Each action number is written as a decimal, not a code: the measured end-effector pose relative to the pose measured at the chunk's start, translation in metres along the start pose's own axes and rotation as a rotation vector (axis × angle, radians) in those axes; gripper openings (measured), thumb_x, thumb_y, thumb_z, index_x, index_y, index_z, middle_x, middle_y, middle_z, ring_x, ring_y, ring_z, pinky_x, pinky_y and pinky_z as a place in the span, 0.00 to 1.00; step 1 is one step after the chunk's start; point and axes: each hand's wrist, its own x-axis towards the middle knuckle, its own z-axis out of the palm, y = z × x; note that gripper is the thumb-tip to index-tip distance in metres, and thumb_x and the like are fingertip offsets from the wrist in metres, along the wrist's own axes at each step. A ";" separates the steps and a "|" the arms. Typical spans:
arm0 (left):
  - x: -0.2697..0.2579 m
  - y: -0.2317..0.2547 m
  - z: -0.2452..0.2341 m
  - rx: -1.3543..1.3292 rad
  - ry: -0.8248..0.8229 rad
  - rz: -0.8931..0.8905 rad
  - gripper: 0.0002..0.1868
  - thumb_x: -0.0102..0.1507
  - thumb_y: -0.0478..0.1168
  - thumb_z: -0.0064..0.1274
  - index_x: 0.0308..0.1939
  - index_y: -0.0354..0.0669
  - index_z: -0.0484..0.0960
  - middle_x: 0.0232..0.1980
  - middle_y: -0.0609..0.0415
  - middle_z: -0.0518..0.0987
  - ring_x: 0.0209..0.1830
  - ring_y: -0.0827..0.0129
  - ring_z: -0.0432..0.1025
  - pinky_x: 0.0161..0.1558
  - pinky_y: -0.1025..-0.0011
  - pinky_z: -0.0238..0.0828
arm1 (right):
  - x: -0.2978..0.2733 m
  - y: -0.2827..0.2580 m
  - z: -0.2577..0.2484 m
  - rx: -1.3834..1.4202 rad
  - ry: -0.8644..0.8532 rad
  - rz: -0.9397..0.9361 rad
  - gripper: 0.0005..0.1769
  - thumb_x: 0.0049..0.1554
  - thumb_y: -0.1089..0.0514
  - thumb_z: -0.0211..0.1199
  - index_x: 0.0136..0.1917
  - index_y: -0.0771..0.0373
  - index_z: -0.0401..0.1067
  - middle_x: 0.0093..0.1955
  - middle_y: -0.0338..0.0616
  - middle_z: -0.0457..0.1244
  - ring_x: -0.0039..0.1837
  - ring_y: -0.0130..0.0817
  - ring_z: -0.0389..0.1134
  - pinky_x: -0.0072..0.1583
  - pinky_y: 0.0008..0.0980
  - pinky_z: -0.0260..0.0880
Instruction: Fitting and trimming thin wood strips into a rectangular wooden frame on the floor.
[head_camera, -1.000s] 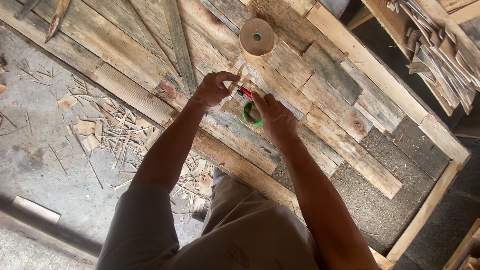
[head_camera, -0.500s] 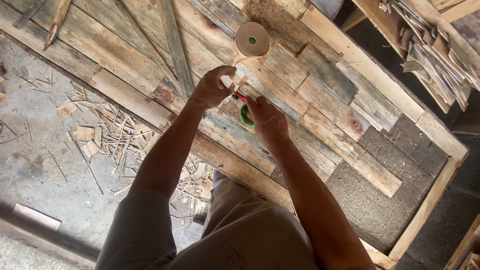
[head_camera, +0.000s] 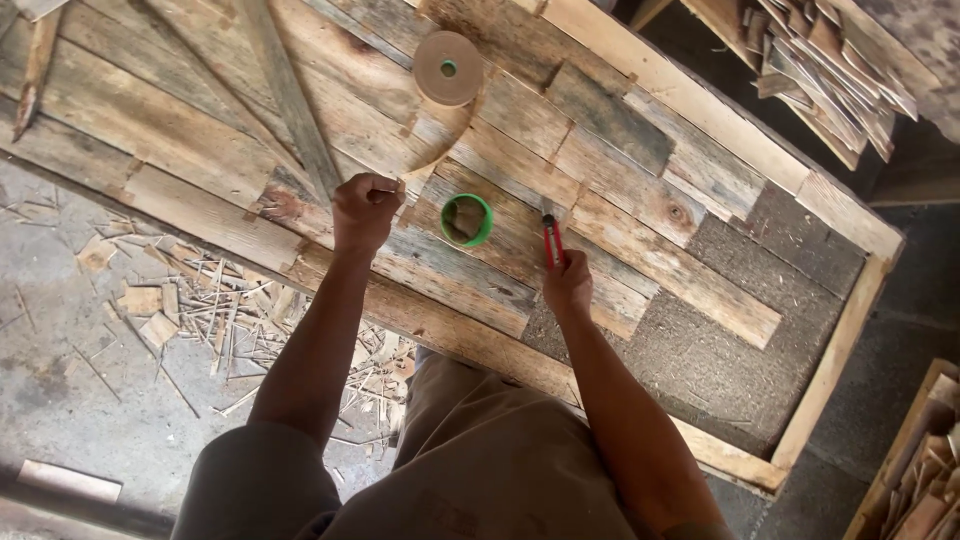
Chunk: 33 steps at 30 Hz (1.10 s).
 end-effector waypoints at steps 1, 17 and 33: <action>-0.006 0.002 0.004 -0.001 -0.010 0.000 0.05 0.60 0.31 0.64 0.39 0.36 0.84 0.40 0.51 0.86 0.39 0.73 0.81 0.41 0.76 0.79 | -0.002 0.001 0.000 0.000 0.006 0.008 0.14 0.65 0.56 0.53 0.64 0.58 0.66 0.55 0.58 0.68 0.55 0.60 0.71 0.57 0.59 0.69; -0.070 0.082 0.052 0.172 -0.440 0.289 0.25 0.66 0.26 0.50 0.65 0.38 0.61 0.49 0.44 0.83 0.47 0.62 0.82 0.45 0.67 0.80 | -0.042 -0.171 -0.049 0.459 -0.458 -0.444 0.14 0.63 0.62 0.58 0.62 0.67 0.71 0.56 0.52 0.71 0.59 0.39 0.75 0.59 0.35 0.77; -0.068 0.083 0.058 0.302 -0.320 0.288 0.22 0.67 0.30 0.57 0.63 0.42 0.68 0.47 0.47 0.85 0.46 0.59 0.83 0.43 0.64 0.81 | -0.031 -0.157 -0.022 0.615 -0.498 -0.294 0.04 0.61 0.67 0.64 0.51 0.67 0.73 0.47 0.44 0.70 0.49 0.27 0.72 0.52 0.25 0.75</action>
